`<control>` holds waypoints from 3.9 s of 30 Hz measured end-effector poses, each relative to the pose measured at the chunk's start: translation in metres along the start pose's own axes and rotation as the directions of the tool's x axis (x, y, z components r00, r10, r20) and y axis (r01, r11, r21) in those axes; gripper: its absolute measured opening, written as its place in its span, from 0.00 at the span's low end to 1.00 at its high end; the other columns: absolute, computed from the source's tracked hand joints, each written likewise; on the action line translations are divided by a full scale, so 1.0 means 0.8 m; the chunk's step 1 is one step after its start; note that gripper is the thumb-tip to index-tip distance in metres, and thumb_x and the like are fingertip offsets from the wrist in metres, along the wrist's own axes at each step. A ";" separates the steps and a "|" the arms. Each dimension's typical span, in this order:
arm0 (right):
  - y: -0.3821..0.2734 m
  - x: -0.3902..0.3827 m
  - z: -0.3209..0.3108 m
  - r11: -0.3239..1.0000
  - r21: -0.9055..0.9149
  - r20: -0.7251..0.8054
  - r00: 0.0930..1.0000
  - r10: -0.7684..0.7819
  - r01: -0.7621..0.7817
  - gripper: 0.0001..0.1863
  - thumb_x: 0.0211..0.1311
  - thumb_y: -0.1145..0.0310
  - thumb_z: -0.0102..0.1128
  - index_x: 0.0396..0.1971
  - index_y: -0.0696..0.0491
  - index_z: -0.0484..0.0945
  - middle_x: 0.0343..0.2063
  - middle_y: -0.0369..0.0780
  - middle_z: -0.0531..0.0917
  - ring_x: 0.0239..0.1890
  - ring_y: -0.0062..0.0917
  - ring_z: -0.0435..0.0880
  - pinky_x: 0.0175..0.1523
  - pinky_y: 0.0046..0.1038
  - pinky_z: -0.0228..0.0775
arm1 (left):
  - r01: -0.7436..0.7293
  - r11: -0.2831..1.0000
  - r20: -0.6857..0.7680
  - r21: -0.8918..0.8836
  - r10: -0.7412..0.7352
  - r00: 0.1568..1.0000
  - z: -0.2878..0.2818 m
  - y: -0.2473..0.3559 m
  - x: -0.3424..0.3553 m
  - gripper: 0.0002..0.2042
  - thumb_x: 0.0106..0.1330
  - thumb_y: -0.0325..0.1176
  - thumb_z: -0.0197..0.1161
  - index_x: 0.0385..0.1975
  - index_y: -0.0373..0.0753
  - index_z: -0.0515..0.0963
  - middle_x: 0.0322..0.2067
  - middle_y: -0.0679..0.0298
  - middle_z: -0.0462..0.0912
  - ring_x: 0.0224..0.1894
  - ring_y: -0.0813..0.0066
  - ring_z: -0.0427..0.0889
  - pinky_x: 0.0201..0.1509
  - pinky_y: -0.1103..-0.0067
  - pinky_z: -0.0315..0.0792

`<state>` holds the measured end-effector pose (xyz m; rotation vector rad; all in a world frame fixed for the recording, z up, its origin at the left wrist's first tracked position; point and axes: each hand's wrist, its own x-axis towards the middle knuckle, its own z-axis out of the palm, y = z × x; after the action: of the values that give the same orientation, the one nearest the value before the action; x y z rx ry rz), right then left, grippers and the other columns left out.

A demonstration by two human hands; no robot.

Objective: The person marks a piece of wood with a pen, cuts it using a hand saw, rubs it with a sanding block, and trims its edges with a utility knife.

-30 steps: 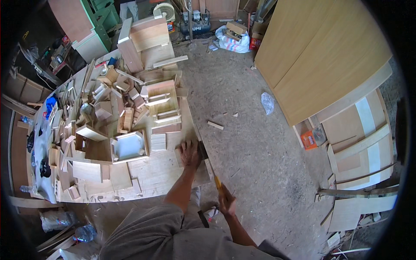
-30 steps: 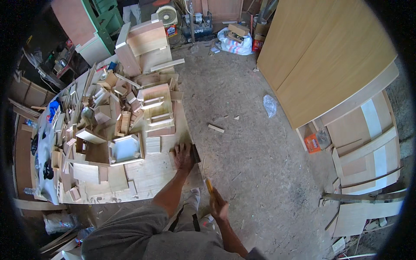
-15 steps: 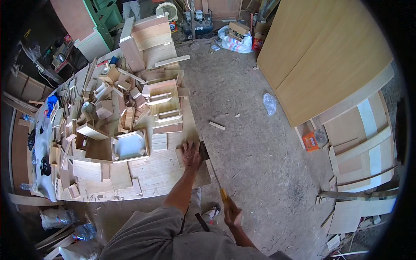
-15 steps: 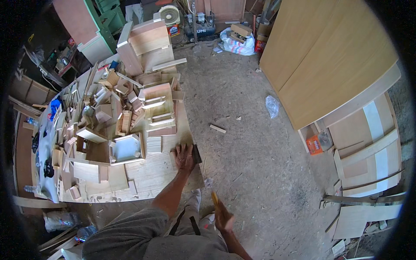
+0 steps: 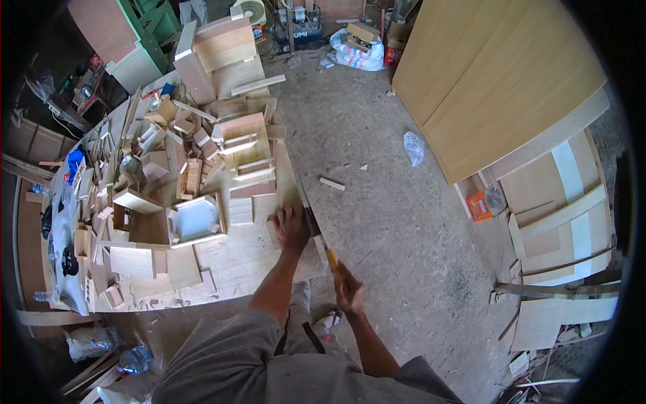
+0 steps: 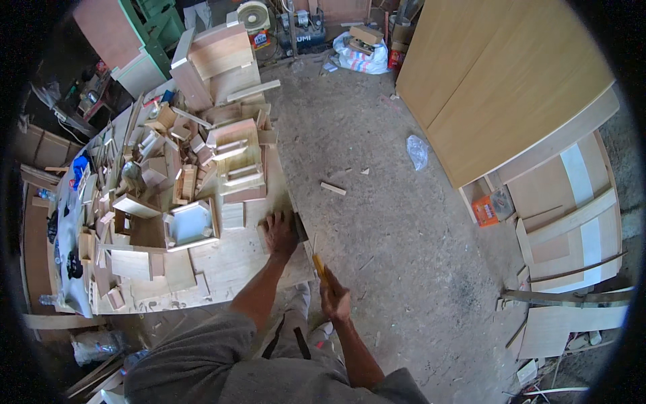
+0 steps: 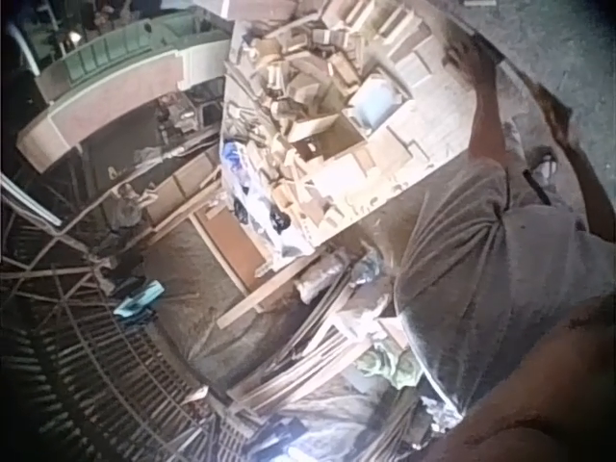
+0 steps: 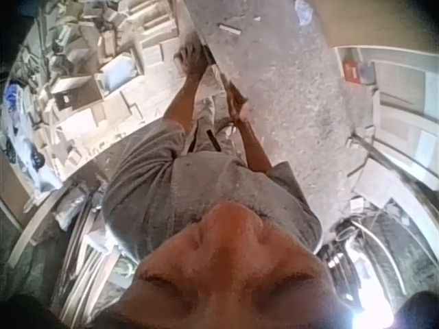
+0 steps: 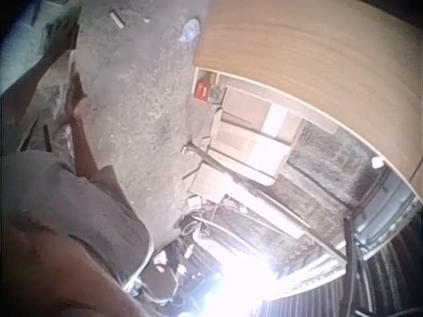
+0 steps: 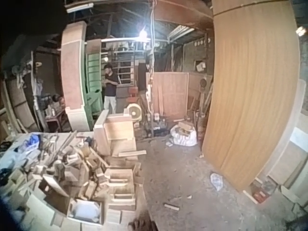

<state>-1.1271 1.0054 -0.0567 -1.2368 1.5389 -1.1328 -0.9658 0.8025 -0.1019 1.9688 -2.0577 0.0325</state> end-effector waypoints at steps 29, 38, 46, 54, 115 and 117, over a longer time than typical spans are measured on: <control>-0.004 -0.048 -0.033 0.987 0.112 0.045 0.993 0.108 -0.112 0.22 0.65 0.73 0.52 0.57 0.68 0.70 0.49 0.52 0.81 0.51 0.29 0.81 0.55 0.28 0.70 | 0.016 0.999 0.034 -0.030 -0.015 0.999 -0.002 -0.009 -0.014 0.19 0.60 0.37 0.56 0.53 0.48 0.74 0.53 0.55 0.69 0.59 0.49 0.64 0.62 0.53 0.57; -0.005 -0.048 -0.030 0.998 0.027 0.054 0.997 -0.053 0.051 0.22 0.66 0.71 0.54 0.56 0.67 0.71 0.45 0.49 0.82 0.38 0.18 0.79 0.45 0.20 0.70 | 0.010 0.999 -0.117 -0.048 -0.015 0.993 0.002 -0.020 -0.001 0.15 0.61 0.37 0.56 0.48 0.46 0.76 0.49 0.55 0.72 0.56 0.48 0.66 0.60 0.52 0.58; -0.035 0.010 0.004 0.994 -0.039 0.038 0.994 0.103 -0.102 0.24 0.63 0.71 0.56 0.59 0.60 0.71 0.46 0.53 0.82 0.45 0.26 0.83 0.51 0.26 0.72 | 0.034 0.997 -0.059 -0.065 -0.037 0.998 -0.006 -0.004 -0.001 0.14 0.63 0.39 0.56 0.46 0.46 0.77 0.47 0.56 0.74 0.55 0.49 0.69 0.57 0.55 0.60; -0.133 0.101 0.017 0.942 -0.183 0.074 0.952 0.297 -0.280 0.21 0.63 0.70 0.56 0.55 0.63 0.74 0.44 0.54 0.83 0.46 0.30 0.84 0.51 0.27 0.74 | 0.042 0.999 0.035 -0.026 -0.041 0.999 -0.002 0.005 -0.009 0.17 0.63 0.39 0.55 0.52 0.47 0.74 0.53 0.57 0.72 0.57 0.50 0.67 0.59 0.56 0.59; -0.283 0.171 0.008 0.907 -0.080 0.278 0.865 0.418 -0.413 0.18 0.69 0.60 0.54 0.44 0.62 0.77 0.15 0.30 0.69 0.14 0.11 0.65 0.20 0.18 0.57 | -0.072 0.996 -0.051 -0.057 0.070 0.996 0.045 -0.042 -0.042 0.23 0.54 0.43 0.60 0.53 0.50 0.74 0.59 0.57 0.65 0.64 0.53 0.59 0.66 0.54 0.53; -0.259 0.151 -0.005 0.906 -0.029 0.228 0.880 0.417 -0.422 0.19 0.69 0.61 0.54 0.47 0.63 0.77 0.15 0.30 0.69 0.15 0.10 0.64 0.21 0.18 0.56 | -0.050 0.995 0.058 -0.091 0.055 0.997 0.037 -0.028 -0.039 0.23 0.54 0.43 0.61 0.52 0.50 0.74 0.58 0.57 0.66 0.64 0.53 0.59 0.66 0.54 0.53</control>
<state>-1.1036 0.8650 0.1364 -0.9180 1.5160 -0.6940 -0.9490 0.8249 -0.1410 1.8846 -2.1103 -0.1076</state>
